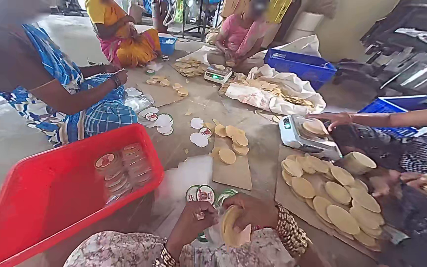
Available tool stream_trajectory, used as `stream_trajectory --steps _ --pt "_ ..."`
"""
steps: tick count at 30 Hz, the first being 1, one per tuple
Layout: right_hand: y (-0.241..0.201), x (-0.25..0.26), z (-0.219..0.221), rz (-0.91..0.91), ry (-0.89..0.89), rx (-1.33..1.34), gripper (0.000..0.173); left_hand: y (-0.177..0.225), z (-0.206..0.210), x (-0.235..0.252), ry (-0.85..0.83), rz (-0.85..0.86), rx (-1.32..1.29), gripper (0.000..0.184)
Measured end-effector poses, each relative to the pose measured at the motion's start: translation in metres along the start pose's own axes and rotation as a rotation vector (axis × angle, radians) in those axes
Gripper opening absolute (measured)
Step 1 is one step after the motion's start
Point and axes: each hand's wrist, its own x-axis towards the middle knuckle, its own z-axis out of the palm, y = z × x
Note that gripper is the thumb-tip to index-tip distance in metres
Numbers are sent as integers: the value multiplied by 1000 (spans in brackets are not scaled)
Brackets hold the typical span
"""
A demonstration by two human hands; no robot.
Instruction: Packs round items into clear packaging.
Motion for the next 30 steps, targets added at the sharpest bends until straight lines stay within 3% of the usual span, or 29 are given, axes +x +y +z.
stream_trajectory --steps 2,4,8,10,14,15,19,22,26,30 --pt "-7 -15 11 -24 166 66 30 11 8 -6 148 28 -60 37" --pt "-15 -31 20 -75 336 142 29 22 19 -15 239 -31 -186 58" --pt "-25 -56 45 -165 522 108 30 31 45 -35 195 28 -171 18" --pt "-31 -73 57 -264 590 37 28 42 58 -39 231 118 -95 8" --pt "-49 -116 69 -441 689 50 58 70 70 -48 373 320 238 8" --pt "-53 -129 70 -471 719 36 58 76 69 -50 390 373 324 8" --pt "-66 -172 68 -598 832 -54 33 87 64 -54 296 541 511 19" --pt "-76 -189 71 -754 830 -6 30 95 66 -60 206 536 472 14" --pt "-87 -193 78 -849 792 6 27 107 84 -74 327 463 515 17" --pt "-95 -190 88 -786 797 -11 23 104 88 -80 339 430 412 13"
